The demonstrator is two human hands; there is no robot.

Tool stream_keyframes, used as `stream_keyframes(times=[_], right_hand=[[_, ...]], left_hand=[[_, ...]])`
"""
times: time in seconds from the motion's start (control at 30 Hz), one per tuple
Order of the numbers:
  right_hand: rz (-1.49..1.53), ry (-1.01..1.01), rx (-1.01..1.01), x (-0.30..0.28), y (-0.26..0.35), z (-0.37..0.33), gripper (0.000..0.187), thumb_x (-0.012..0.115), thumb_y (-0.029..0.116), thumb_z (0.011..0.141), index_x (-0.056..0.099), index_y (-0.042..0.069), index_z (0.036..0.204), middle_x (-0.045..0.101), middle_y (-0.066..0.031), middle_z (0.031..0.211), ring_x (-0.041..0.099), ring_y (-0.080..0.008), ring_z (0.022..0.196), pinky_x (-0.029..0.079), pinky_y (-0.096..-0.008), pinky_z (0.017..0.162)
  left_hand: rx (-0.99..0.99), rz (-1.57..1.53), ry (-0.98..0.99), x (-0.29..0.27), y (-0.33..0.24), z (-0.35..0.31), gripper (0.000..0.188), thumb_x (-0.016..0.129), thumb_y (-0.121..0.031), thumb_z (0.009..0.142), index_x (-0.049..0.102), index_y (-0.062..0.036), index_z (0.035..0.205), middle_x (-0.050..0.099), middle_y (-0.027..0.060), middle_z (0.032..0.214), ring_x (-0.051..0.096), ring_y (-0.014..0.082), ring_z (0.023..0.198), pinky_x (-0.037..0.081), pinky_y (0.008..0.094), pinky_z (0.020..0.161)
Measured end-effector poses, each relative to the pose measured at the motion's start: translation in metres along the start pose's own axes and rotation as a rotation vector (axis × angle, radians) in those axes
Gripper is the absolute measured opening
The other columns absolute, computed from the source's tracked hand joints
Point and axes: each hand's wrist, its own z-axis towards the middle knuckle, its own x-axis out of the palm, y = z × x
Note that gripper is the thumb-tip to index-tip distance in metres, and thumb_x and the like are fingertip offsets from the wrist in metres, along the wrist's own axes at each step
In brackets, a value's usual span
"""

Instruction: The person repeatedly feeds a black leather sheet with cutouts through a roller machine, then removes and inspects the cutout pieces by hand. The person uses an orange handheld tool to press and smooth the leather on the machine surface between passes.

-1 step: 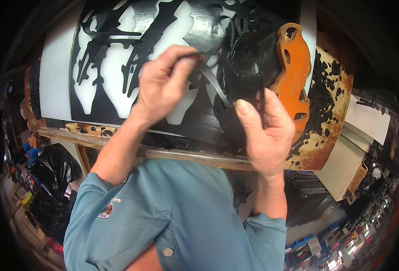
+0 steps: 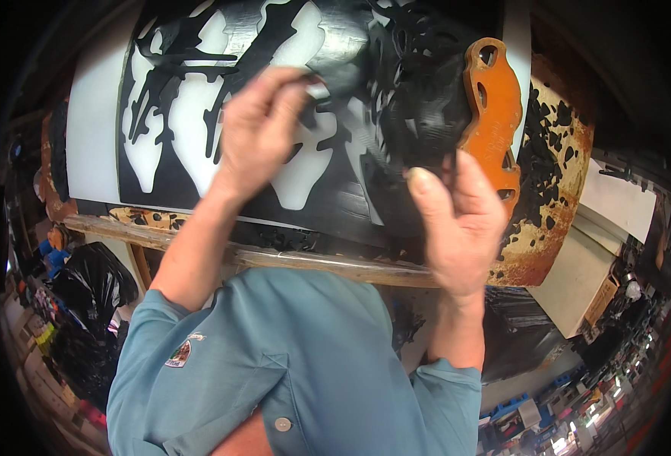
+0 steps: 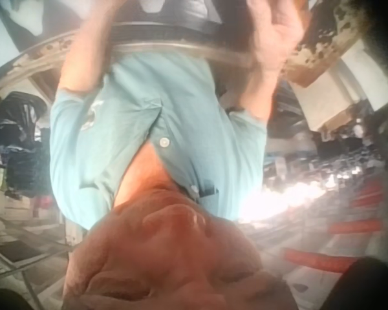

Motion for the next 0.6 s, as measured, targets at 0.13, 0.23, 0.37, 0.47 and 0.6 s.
stream_keyframes(times=[0.13,0.23,0.37,0.47,0.6], right_hand=[[-0.12,-0.131,-0.017,-0.086,0.02,-0.007,0.033,0.072,0.006,0.103,0.067,-0.003,0.134,0.077,-0.0086,0.114,0.073,-0.0122,0.095,0.059,-0.0275,0.087],[-0.136,-0.333,-0.069,-0.174,0.049,-0.022,0.034,0.071,0.011,0.104,0.067,-0.005,0.134,0.077,-0.0125,0.116,0.075,-0.0162,0.097,0.061,-0.031,0.087],[0.059,-0.605,-0.239,-0.252,0.098,-0.056,0.034,0.059,0.016,0.111,0.065,-0.005,0.138,0.075,-0.0168,0.128,0.073,-0.0258,0.115,0.057,-0.0397,0.106],[0.078,-0.721,-0.428,-0.267,0.133,-0.069,0.032,0.058,0.016,0.112,0.067,-0.006,0.134,0.075,-0.0168,0.13,0.073,-0.0286,0.114,0.059,-0.0412,0.102],[-0.339,-0.98,-0.9,-0.222,0.146,-0.046,0.027,0.068,0.009,0.106,0.071,-0.012,0.123,0.077,-0.0182,0.12,0.077,-0.0293,0.097,0.066,-0.0402,0.08]], left_hand=[[-0.091,0.082,-0.129,-0.053,0.037,0.031,0.02,0.068,-0.011,0.108,0.079,-0.0062,0.125,0.066,-0.0051,0.077,0.054,0.0018,0.065,0.043,0.0205,0.058],[0.035,0.206,-0.17,-0.063,0.057,0.04,0.02,0.07,-0.008,0.105,0.079,-0.0062,0.123,0.067,-0.0027,0.074,0.056,0.0036,0.064,0.046,0.0223,0.059],[0.068,0.285,-0.245,-0.055,0.066,0.041,0.021,0.071,-0.008,0.105,0.078,-0.0066,0.124,0.068,-0.0003,0.072,0.059,0.0047,0.063,0.047,0.023,0.059],[0.06,0.302,-0.241,-0.051,0.065,0.041,0.022,0.072,-0.01,0.104,0.078,-0.007,0.124,0.069,0.0013,0.072,0.061,0.0056,0.063,0.049,0.0233,0.06],[0.065,0.304,-0.251,-0.051,0.067,0.043,0.021,0.074,-0.013,0.102,0.079,-0.0063,0.122,0.072,0.0024,0.073,0.062,0.0064,0.063,0.05,0.0237,0.06]])
